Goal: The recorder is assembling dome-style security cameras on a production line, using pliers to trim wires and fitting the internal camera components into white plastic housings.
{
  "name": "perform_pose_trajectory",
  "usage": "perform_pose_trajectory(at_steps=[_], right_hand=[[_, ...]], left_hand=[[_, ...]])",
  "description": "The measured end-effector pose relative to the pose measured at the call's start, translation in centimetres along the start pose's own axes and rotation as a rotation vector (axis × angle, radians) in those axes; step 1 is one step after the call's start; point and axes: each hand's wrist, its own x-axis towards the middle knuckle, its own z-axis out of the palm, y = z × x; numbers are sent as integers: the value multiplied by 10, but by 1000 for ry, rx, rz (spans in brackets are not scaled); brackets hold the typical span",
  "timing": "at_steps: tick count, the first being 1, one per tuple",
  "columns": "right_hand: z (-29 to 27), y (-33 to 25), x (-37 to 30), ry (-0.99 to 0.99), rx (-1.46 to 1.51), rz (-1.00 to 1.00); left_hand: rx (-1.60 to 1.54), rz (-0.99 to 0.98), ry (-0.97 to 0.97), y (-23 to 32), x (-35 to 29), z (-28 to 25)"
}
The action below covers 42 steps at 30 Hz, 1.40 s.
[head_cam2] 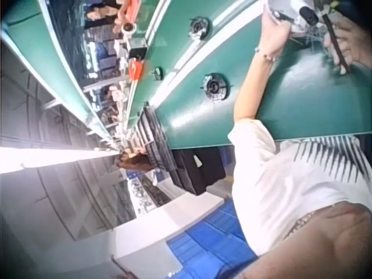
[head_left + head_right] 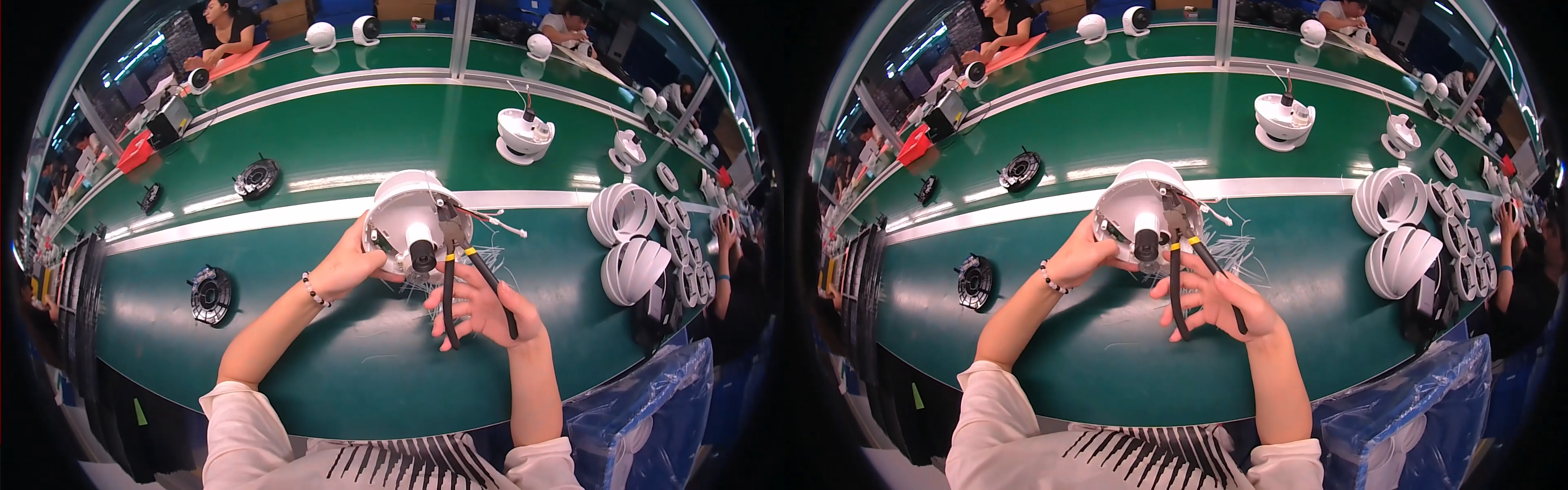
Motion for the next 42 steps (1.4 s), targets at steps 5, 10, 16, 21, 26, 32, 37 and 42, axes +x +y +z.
perform_pose_trajectory(at_steps=[5, 10, 16, 21, 26, 32, 37, 42], right_hand=[[-2, -1, -1, 24, 58, -28], [3, 0, -4, 89, 108, -42], [10, 5, 0, 129, 71, 37], [-5, 2, -6, 73, 92, 101], [-4, -3, -6, 51, -242, 179], [8, -10, -17, -59, -600, 192], [2, -8, -34, -272, -783, 156], [-7, -2, -70, -295, -1053, 72]], left_hand=[[-16, -19, -17, 2, -2, 2], [-35, -19, -3, 0, 0, 1], [-135, 4, 163, 4, 0, -1], [18, 237, 399, -5, 44, -15], [-27, 355, 428, 8, 100, -17], [-803, -141, -54, 17, 190, -26], [-578, 128, 181, -31, 220, -12], [28, -44, 179, -8, 179, -4]])
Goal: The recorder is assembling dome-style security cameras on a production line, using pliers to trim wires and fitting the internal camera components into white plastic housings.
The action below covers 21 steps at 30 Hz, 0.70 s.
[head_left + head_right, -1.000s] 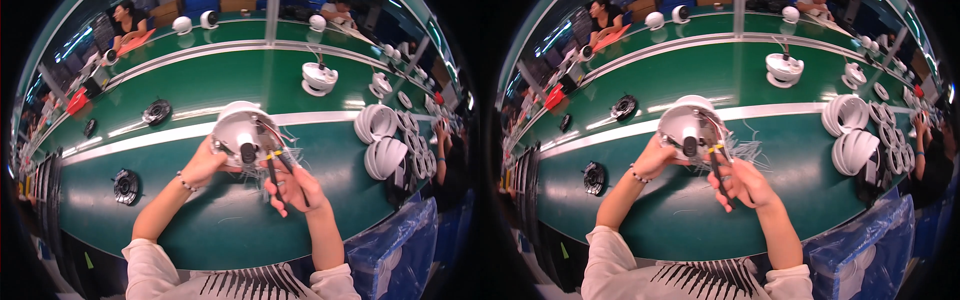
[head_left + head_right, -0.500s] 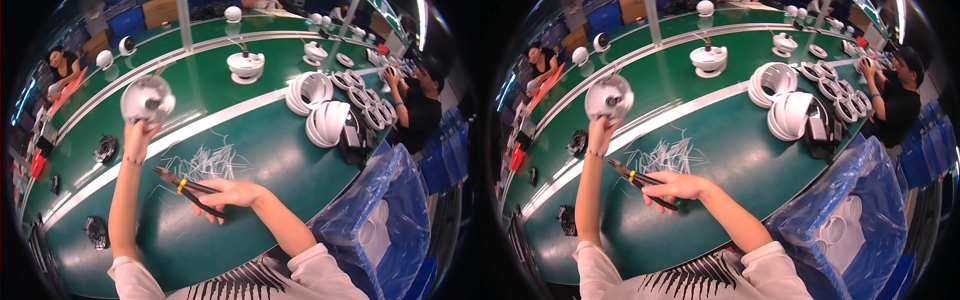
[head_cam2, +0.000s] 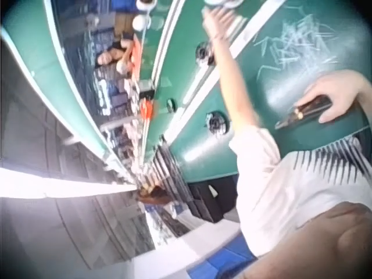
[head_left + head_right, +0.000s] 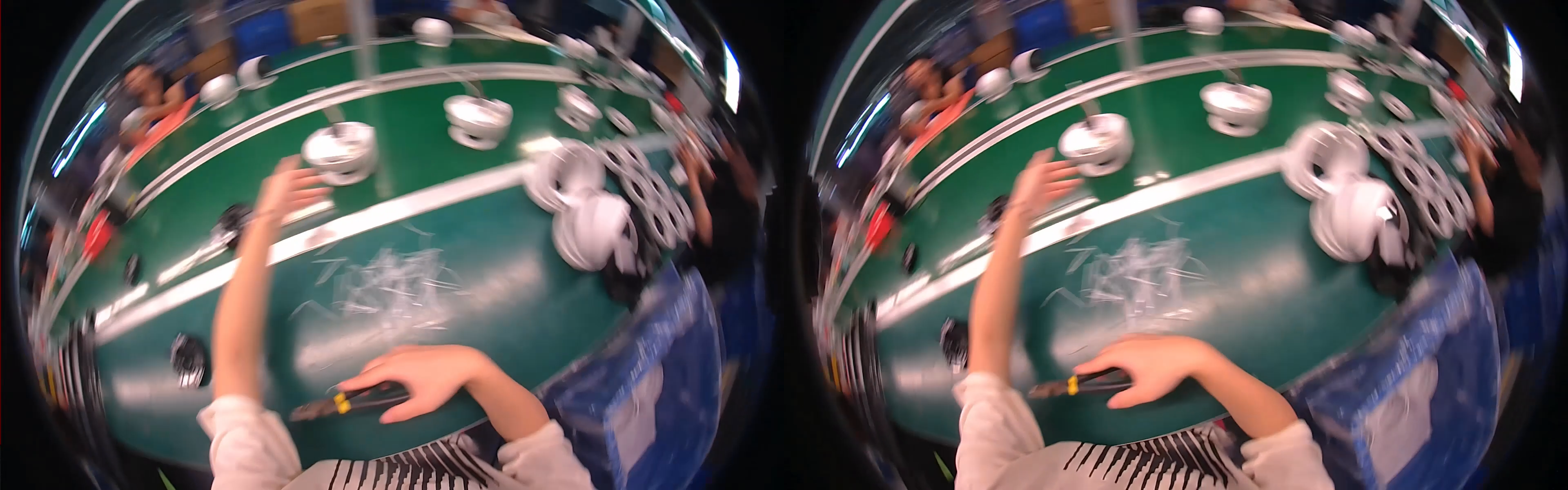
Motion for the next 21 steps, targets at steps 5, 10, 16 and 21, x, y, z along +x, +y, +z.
perform_pose_trajectory(at_steps=[5, 10, 16, 21], right_hand=[[32, 17, 0, -73, -413, 70], [56, 37, 1, 122, -826, -32], [43, 37, -10, 463, -527, -245], [-56, -32, -81, 1606, -766, -406]], left_hand=[[1443, 454, 646, -14, -13, -126], [1616, 267, 685, -41, 61, -268], [1128, 213, 498, -49, 69, -194], [314, 303, 462, -61, 61, -187]])
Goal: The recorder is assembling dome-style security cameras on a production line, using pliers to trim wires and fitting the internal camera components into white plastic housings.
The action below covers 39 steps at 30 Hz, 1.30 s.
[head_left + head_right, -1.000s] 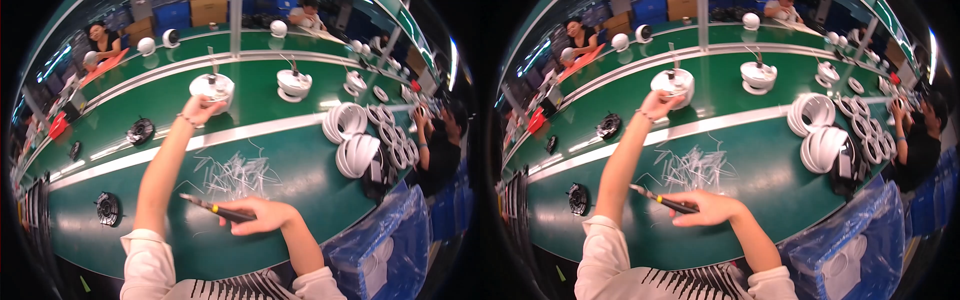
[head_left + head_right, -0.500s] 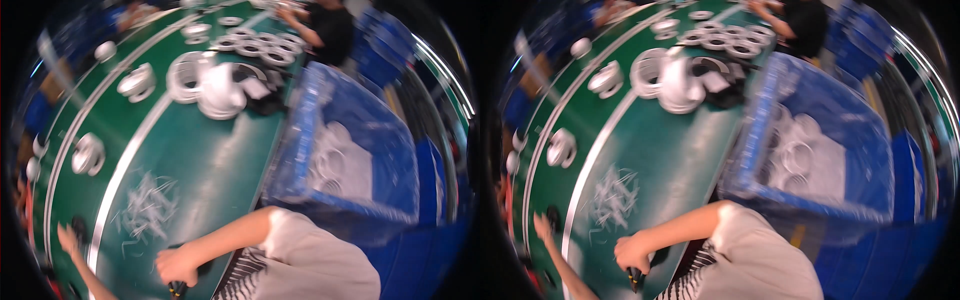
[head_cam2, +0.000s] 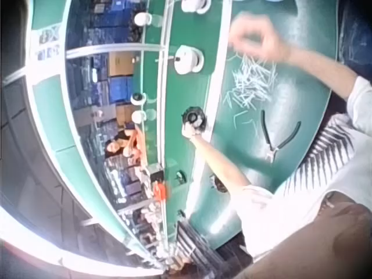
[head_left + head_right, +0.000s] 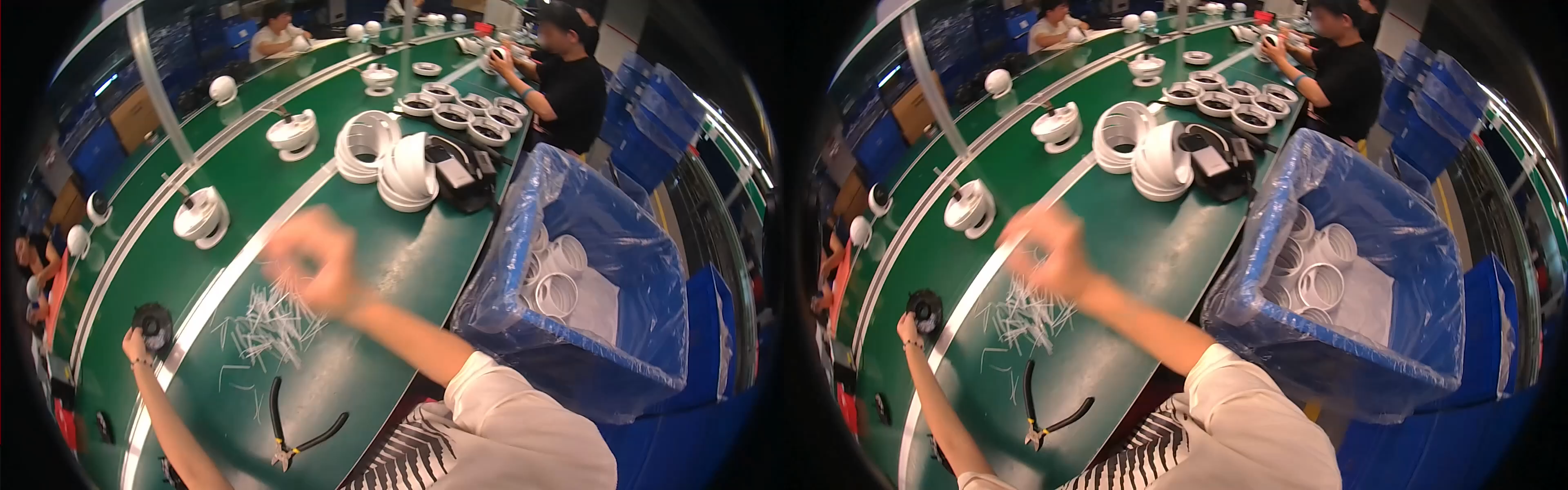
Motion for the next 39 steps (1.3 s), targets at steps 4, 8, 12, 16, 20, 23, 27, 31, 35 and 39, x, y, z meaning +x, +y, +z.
perform_pose_trajectory(at_steps=[4, 8, 12, 16, 20, 23, 27, 31, 35, 39], right_hand=[[-79, 83, 37, 487, -799, 19], [-153, 160, 5, 345, -894, 512], [-150, 153, 9, 306, -943, 394], [-100, 61, 18, 188, -731, 168], [-46, -60, -40, -418, -628, -247], [-45, -84, -81, -778, -418, -9], [-60, -78, -113, -938, -442, 133], [-45, -86, -96, -976, -603, 98], [-31, -69, -86, -1048, -852, 327], [-34, -58, -89, -1176, -558, 512]], left_hand=[[-747, -241, -73, 6, -50, 12], [-871, -176, -112, 34, -130, 68], [-888, -127, -27, 73, -191, 74], [-898, -119, 89, 84, -228, 84], [-865, -73, 114, 77, -248, 63], [-884, -3, 21, 79, -247, 68], [-892, -36, -9, 83, -249, 70], [-932, -28, -52, 85, -254, 73], [-938, -62, -51, 87, -260, 74], [-923, -59, -70, 95, -268, 74]])
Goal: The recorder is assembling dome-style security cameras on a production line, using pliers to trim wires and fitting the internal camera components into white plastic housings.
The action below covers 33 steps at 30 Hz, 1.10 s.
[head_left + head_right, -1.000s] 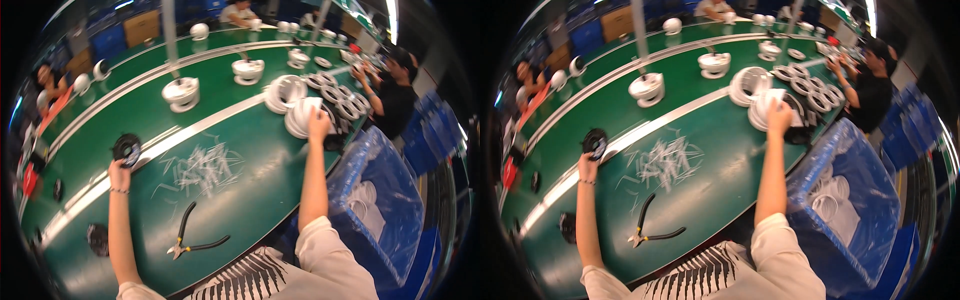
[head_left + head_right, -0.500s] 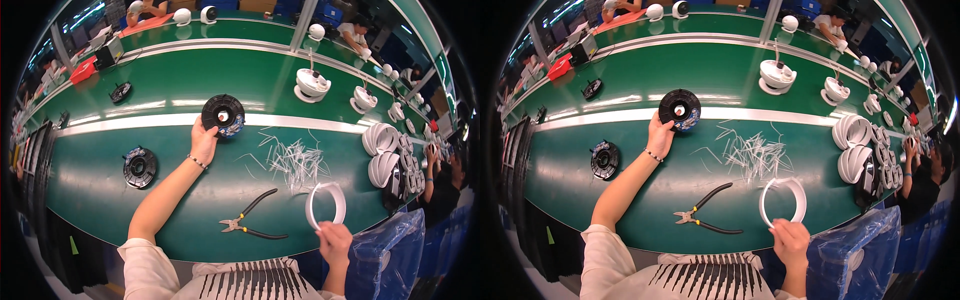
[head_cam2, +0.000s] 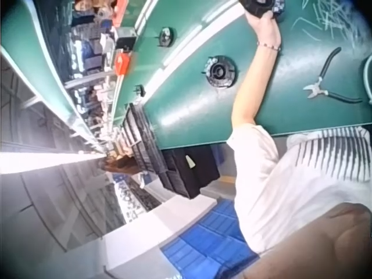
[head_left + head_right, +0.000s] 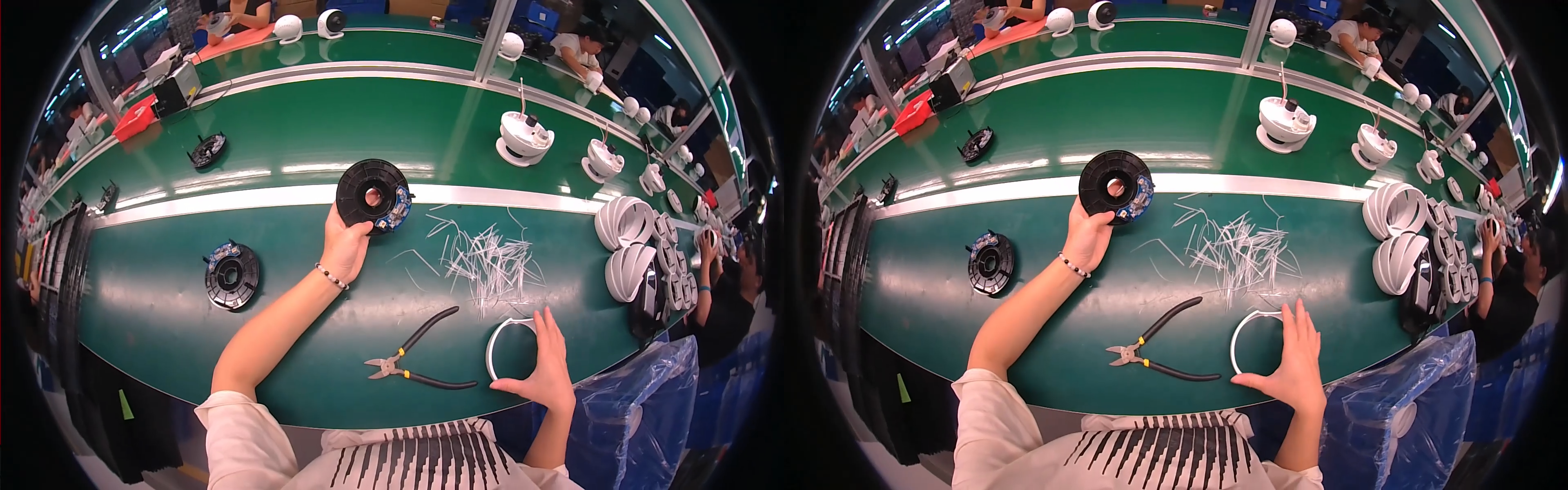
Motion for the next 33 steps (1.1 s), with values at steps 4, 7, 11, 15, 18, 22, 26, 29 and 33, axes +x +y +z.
perform_pose_trajectory(at_steps=[4, 7, 11, 15, 18, 22, 26, 29, 33], right_hand=[[1, -17, -4, 58, -69, 13], [-2, -16, -3, 7, -88, 45], [-18, -22, 30, 483, 502, -246], [-4, -50, 87, 394, 1203, -220], [11, -56, 110, 370, 1270, -191], [21, -50, 113, 422, 1294, -326], [27, -38, 108, 331, 1270, -271], [27, -39, 108, 313, 772, -418], [27, -39, 108, 314, 768, -436]], left_hand=[[3, 3, -27, -3, -2, 3], [-35, -1, -43, -5, -7, 10], [-63, 39, -110, -8, -20, 31], [-7, 174, -266, -31, -32, 80], [162, 232, -307, -43, -42, 98], [304, -123, -579, -34, -54, 85], [-268, -704, -730, -10, -42, 77], [-391, -812, -606, -11, -31, 79], [-283, -769, -396, -20, -30, 82]])
